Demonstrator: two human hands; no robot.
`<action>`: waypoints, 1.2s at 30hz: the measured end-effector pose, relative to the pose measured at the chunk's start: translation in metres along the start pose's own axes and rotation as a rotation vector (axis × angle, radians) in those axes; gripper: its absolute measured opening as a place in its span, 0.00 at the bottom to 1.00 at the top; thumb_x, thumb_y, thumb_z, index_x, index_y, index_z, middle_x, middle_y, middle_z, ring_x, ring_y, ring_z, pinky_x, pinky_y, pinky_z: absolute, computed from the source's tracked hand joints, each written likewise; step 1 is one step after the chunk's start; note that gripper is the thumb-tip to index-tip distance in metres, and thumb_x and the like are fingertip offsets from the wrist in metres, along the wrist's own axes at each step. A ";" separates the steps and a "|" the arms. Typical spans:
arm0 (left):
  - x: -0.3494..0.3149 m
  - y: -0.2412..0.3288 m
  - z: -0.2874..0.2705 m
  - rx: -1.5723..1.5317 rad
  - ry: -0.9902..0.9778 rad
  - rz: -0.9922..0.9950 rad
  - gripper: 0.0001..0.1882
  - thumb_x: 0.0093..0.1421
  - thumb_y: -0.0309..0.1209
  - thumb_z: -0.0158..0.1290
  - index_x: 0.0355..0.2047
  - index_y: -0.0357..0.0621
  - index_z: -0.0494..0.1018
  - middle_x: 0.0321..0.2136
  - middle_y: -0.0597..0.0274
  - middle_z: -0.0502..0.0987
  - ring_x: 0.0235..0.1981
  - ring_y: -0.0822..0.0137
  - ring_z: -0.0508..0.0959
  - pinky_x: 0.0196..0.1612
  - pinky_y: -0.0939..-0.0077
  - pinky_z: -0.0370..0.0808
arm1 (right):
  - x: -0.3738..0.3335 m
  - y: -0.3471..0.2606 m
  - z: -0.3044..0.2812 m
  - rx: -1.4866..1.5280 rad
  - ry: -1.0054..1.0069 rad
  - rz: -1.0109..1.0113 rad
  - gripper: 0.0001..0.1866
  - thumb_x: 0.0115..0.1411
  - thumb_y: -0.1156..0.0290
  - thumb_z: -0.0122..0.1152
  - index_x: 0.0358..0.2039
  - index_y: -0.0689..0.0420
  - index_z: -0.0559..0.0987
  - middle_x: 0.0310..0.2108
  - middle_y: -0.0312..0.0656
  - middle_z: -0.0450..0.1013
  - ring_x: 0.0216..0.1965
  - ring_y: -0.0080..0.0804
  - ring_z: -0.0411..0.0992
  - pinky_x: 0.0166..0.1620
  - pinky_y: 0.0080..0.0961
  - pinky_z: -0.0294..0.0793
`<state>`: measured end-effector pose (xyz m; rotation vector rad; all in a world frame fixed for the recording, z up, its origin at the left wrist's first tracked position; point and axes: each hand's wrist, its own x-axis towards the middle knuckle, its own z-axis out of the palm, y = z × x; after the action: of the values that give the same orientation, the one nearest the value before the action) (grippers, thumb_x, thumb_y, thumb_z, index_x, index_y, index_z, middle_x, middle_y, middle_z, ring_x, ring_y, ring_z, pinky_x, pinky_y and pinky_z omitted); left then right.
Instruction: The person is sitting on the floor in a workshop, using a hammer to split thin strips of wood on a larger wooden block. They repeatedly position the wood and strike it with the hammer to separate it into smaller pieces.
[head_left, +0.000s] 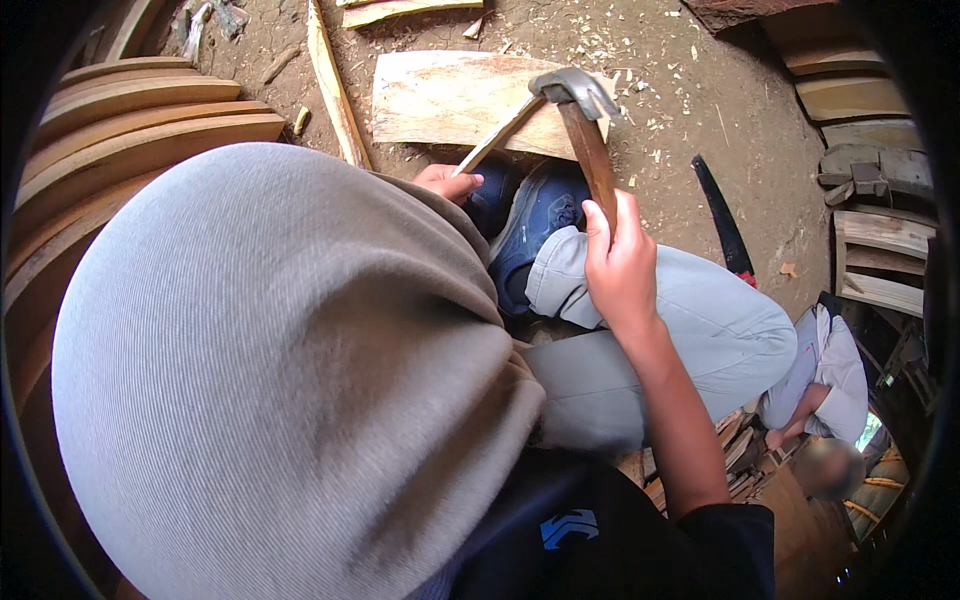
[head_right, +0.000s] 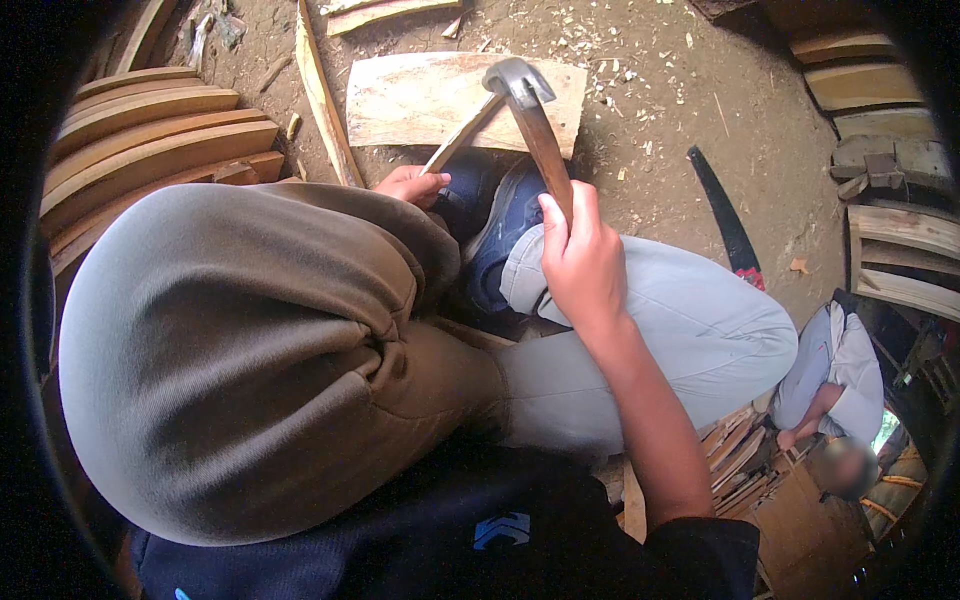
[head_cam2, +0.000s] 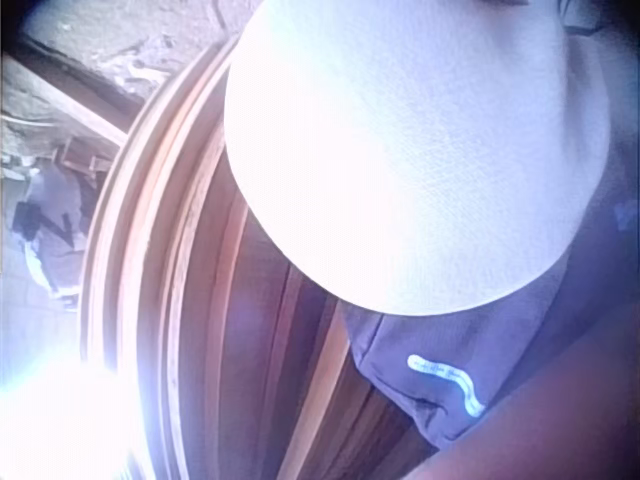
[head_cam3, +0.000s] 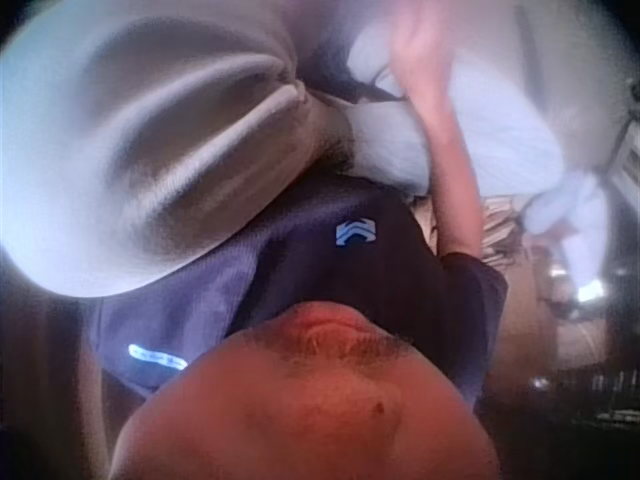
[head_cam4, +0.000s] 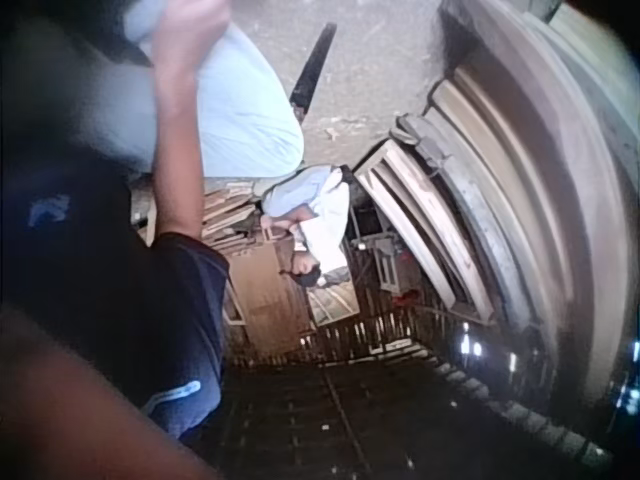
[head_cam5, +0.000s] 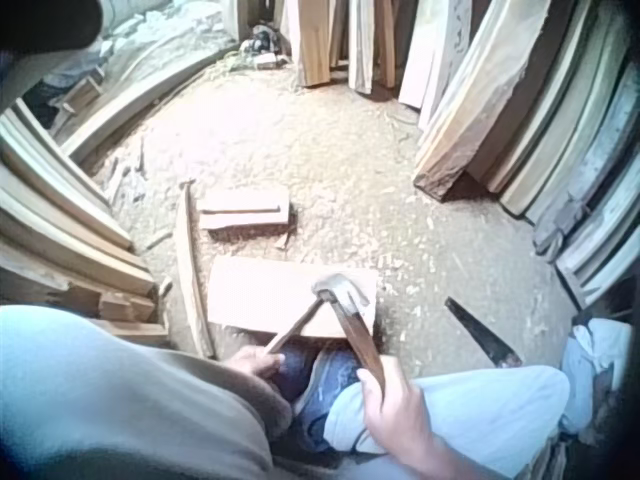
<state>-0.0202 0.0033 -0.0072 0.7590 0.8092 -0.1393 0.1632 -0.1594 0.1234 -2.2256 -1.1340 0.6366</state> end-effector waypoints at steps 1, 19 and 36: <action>0.000 0.001 0.000 -0.010 -0.005 -0.011 0.16 0.64 0.36 0.57 0.21 0.55 0.64 0.14 0.79 0.58 0.14 0.80 0.55 0.18 0.78 0.51 | 0.001 0.006 0.001 -0.021 -0.016 -0.010 0.11 0.68 0.66 0.56 0.46 0.57 0.71 0.26 0.59 0.76 0.31 0.62 0.76 0.29 0.51 0.72; 0.012 -0.004 -0.004 -0.005 0.033 -0.085 0.15 0.60 0.34 0.57 0.18 0.49 0.68 0.14 0.71 0.63 0.15 0.73 0.63 0.20 0.70 0.59 | -0.012 -0.008 0.010 -0.116 0.011 -0.025 0.12 0.68 0.64 0.56 0.43 0.59 0.68 0.26 0.61 0.75 0.30 0.65 0.75 0.29 0.55 0.72; 0.007 0.004 -0.007 -0.200 -0.018 -0.344 0.11 0.57 0.22 0.63 0.41 0.44 0.77 0.26 0.68 0.71 0.30 0.73 0.74 0.34 0.79 0.72 | -0.009 -0.002 0.015 -0.045 0.071 -0.024 0.13 0.68 0.63 0.55 0.44 0.58 0.68 0.27 0.60 0.76 0.30 0.65 0.75 0.30 0.56 0.72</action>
<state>-0.0178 0.0125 -0.0133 0.4252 0.9172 -0.3665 0.1478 -0.1624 0.1149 -2.2505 -1.1477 0.5232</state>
